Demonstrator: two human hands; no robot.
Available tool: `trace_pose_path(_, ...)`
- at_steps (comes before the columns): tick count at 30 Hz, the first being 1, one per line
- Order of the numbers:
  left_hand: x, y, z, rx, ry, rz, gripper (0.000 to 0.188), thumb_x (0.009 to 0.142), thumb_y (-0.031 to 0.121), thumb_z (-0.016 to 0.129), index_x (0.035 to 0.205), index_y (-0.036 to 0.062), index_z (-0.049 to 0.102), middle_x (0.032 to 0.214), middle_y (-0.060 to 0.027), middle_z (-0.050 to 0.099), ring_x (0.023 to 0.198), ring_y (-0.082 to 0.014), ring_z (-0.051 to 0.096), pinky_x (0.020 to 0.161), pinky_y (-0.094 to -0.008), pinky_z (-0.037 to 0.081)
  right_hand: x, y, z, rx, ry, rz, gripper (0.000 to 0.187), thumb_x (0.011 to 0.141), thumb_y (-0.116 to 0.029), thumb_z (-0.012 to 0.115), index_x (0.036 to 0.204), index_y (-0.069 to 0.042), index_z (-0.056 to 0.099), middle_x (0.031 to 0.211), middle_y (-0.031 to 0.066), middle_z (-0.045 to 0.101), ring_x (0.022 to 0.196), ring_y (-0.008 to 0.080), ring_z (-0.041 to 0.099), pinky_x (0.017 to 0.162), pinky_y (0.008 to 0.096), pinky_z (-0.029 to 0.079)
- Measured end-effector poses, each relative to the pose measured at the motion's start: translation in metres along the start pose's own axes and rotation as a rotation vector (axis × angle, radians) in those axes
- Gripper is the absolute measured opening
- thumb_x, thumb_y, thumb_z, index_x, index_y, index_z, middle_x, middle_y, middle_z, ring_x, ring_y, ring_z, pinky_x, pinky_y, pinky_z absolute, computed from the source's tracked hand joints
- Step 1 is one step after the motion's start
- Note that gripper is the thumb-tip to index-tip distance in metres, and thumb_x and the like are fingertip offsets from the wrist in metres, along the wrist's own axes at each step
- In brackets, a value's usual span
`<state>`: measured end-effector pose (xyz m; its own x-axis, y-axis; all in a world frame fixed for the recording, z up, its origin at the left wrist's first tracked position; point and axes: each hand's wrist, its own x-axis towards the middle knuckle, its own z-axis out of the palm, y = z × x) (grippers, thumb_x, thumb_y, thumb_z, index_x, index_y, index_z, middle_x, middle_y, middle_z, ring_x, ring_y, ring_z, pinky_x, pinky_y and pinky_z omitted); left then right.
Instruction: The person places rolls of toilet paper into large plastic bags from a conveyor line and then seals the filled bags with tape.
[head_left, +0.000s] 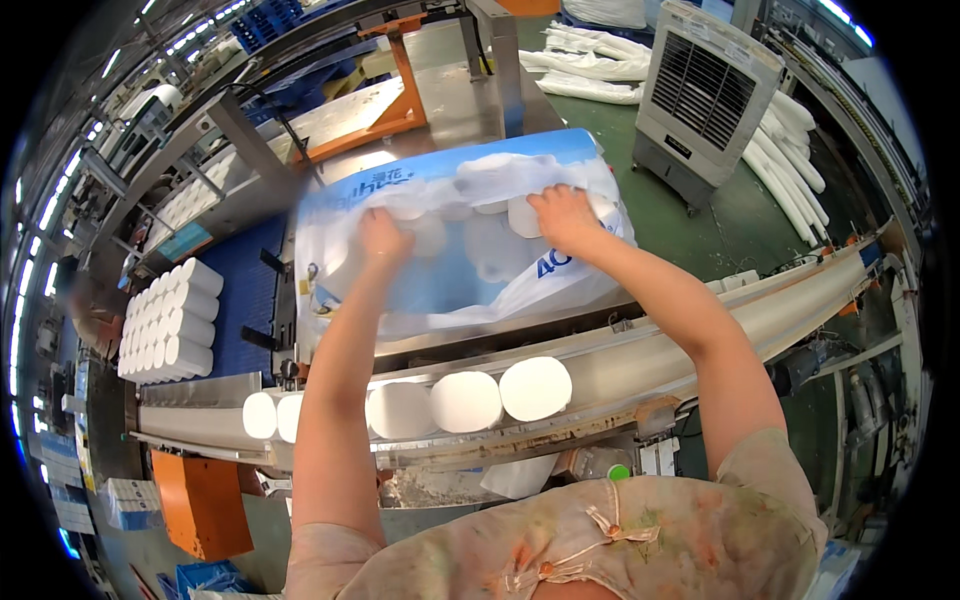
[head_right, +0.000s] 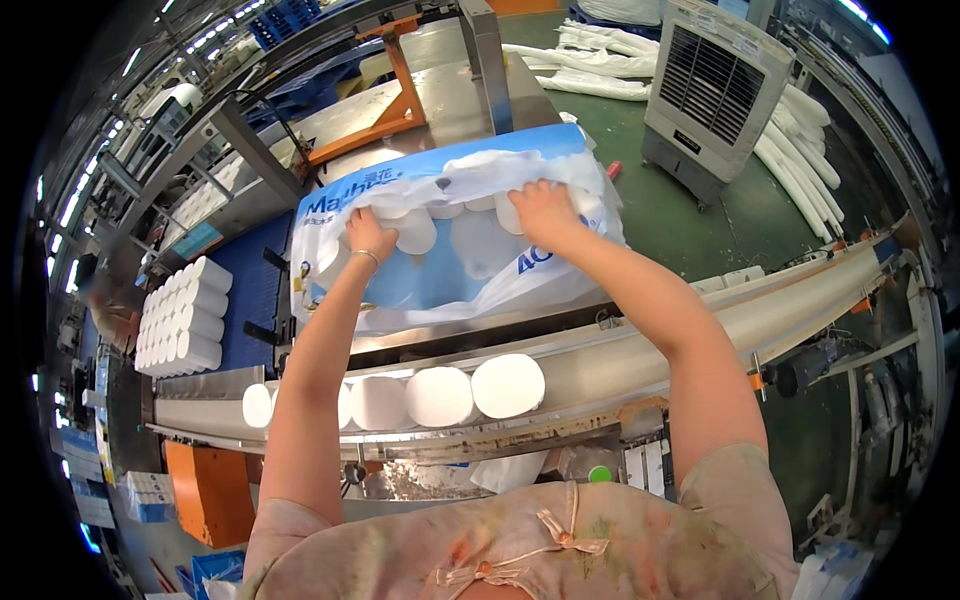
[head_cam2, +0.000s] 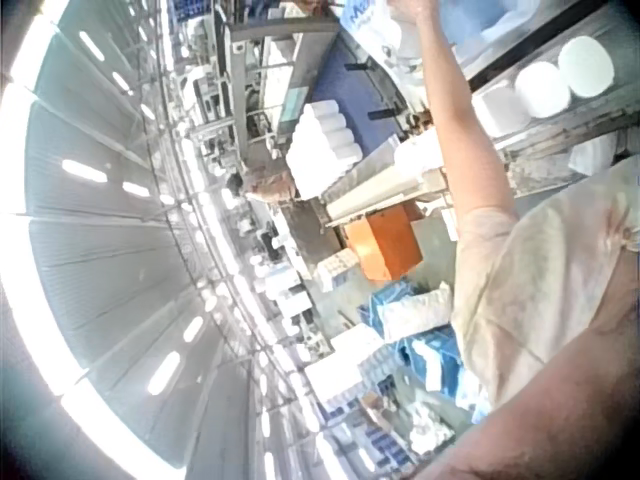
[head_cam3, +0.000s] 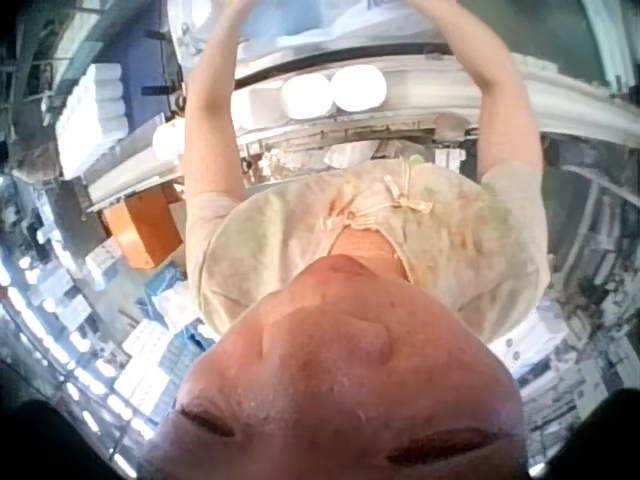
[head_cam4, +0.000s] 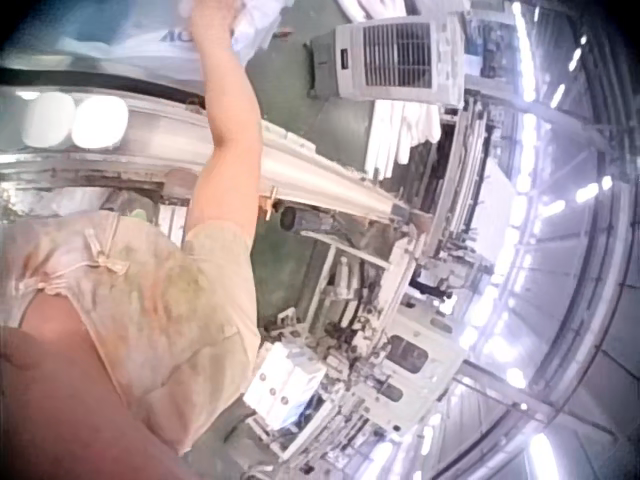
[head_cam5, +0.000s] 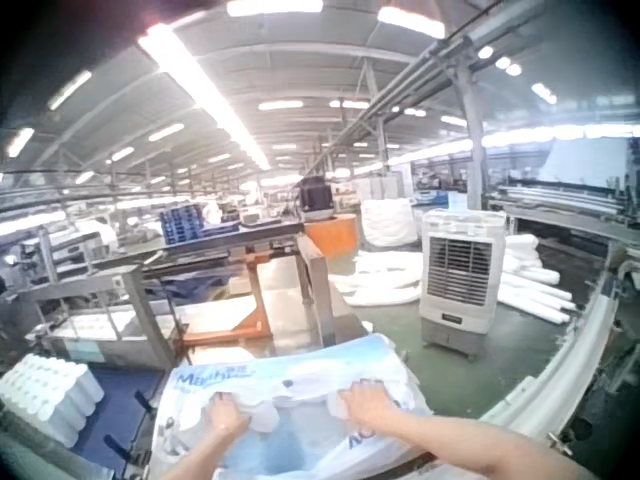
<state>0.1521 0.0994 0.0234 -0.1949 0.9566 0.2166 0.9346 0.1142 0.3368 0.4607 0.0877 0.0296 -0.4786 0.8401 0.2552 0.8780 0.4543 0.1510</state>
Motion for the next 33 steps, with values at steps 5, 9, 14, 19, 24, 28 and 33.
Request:
trace_pose_path(5, 0.029, 0.018, 0.008, 0.247, -0.138, 0.295, 0.072, 0.065, 0.032, 0.065, 0.127, 0.0027, 0.042, 0.134, -0.0208, 0.040, 0.124, -0.0338, 0.039, 0.101, -0.0393, 0.035, -0.020, 0.024, -0.021, 0.162, -0.318, 0.475, 0.054, 0.078, -0.042, 0.057, 0.113, 0.000, 0.053, 0.102, 0.0195, 0.062, 0.095, 0.0343, 0.060, 0.082, 0.0435, 0.047)
trace_pose_path(9, 0.035, 0.037, -0.009, 0.307, -0.614, 0.272, 0.076, 0.061, 0.034, 0.069, 0.129, 0.0104, 0.043, 0.134, -0.0203, 0.040, 0.123, -0.0341, 0.041, 0.099, -0.0424, 0.036, -0.022, 0.014, -0.021, 0.170, -0.356, 0.512, 0.069, 0.070, -0.042, 0.066, 0.121, 0.000, 0.045, 0.114, 0.0208, 0.054, 0.105, 0.0347, 0.054, 0.086, 0.0440, 0.046)
trace_pose_path(14, -0.016, 0.027, -0.026, 0.382, -0.363, 0.533, 0.086, 0.054, 0.027, 0.078, 0.130, 0.0069, 0.042, 0.129, -0.0240, 0.038, 0.120, -0.0399, 0.039, 0.096, -0.0412, 0.039, -0.057, 0.004, -0.027, 0.397, 0.058, 0.233, 0.079, 0.060, -0.022, 0.074, 0.128, -0.006, 0.037, 0.122, 0.0169, 0.044, 0.117, 0.0339, 0.042, 0.093, 0.0441, 0.040)
trace_pose_path(19, -0.106, 0.087, -0.097, -0.215, -0.133, 0.347, 0.089, 0.055, 0.030, 0.080, 0.126, -0.0043, 0.040, 0.115, -0.0224, 0.043, 0.109, -0.0374, 0.046, 0.096, -0.0412, 0.040, -0.146, 0.018, -0.140, 0.752, 0.328, 0.116, 0.080, 0.058, -0.016, 0.079, 0.126, -0.006, 0.039, 0.121, 0.0137, 0.045, 0.112, 0.0348, 0.044, 0.096, 0.0403, 0.037)
trace_pose_path(24, -0.227, 0.186, -0.086, -0.377, -0.385, 0.539, 0.089, 0.056, 0.037, 0.080, 0.125, -0.0025, 0.040, 0.110, -0.0224, 0.044, 0.103, -0.0378, 0.049, 0.093, -0.0420, 0.041, -0.249, 0.062, -0.159, 0.610, -0.006, -0.055, 0.082, 0.053, -0.011, 0.080, 0.125, -0.006, 0.041, 0.122, 0.0137, 0.046, 0.111, 0.0340, 0.044, 0.096, 0.0398, 0.038)
trace_pose_path(28, -0.255, 0.195, -0.037, -0.190, -0.500, 0.557, 0.085, 0.058, 0.039, 0.078, 0.125, 0.0024, 0.040, 0.111, -0.0222, 0.044, 0.104, -0.0387, 0.049, 0.092, -0.0427, 0.042, -0.270, 0.073, -0.124, 0.570, -0.127, -0.131, 0.081, 0.053, -0.009, 0.078, 0.125, -0.006, 0.042, 0.121, 0.0136, 0.046, 0.108, 0.0344, 0.045, 0.093, 0.0408, 0.039)
trace_pose_path(33, -0.241, 0.164, -0.029, 0.144, -0.598, 0.760, 0.094, 0.060, 0.043, 0.076, 0.135, 0.0046, 0.033, 0.124, -0.0212, 0.042, 0.120, -0.0386, 0.039, 0.107, -0.0473, 0.026, -0.221, 0.029, -0.088, 0.567, -0.337, -0.318, 0.078, 0.060, -0.020, 0.075, 0.128, -0.004, 0.040, 0.121, 0.0161, 0.046, 0.113, 0.0342, 0.042, 0.096, 0.0403, 0.037)
